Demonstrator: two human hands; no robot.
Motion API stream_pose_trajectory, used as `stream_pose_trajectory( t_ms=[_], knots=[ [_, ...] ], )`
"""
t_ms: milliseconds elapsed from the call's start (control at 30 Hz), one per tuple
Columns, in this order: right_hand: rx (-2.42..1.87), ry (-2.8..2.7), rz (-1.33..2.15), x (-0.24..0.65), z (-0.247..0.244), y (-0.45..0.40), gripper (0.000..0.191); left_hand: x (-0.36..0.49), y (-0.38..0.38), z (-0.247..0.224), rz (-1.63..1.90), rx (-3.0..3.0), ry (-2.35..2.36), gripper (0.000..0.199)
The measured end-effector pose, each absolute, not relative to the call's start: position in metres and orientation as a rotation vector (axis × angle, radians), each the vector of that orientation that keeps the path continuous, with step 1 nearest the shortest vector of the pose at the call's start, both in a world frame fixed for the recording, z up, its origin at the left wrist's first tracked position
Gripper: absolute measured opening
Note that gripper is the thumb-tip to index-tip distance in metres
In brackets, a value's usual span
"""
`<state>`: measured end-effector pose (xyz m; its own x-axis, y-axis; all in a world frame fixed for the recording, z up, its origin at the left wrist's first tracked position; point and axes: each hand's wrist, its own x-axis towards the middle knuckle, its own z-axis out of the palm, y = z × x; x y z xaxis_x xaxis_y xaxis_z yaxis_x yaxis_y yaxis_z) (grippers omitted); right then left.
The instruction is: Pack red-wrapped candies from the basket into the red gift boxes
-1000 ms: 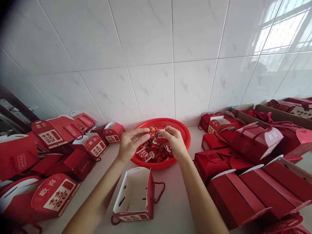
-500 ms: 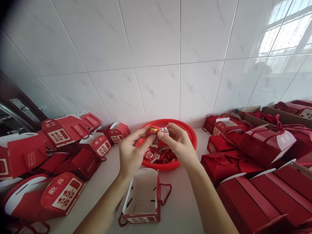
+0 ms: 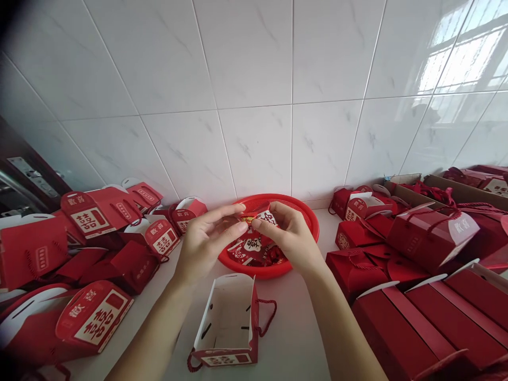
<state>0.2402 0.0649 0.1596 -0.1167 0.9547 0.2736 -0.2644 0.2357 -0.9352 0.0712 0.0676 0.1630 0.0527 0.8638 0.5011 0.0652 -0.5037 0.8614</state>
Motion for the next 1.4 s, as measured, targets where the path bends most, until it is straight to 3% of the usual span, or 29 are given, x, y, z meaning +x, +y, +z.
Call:
stream_pose_trajectory(
  t_ms=[333,1400],
  knots=[
    [-0.699,-1.406,1.173,0.238,0.162,0.061,0.027,0.068,0.07,0.166,1.481,1.437,0.852,0.012],
    [-0.585,-1.654,1.126,0.242,0.156,0.069,0.024,0.056,0.065,0.167,1.366,1.623,0.948,0.016]
  ],
)
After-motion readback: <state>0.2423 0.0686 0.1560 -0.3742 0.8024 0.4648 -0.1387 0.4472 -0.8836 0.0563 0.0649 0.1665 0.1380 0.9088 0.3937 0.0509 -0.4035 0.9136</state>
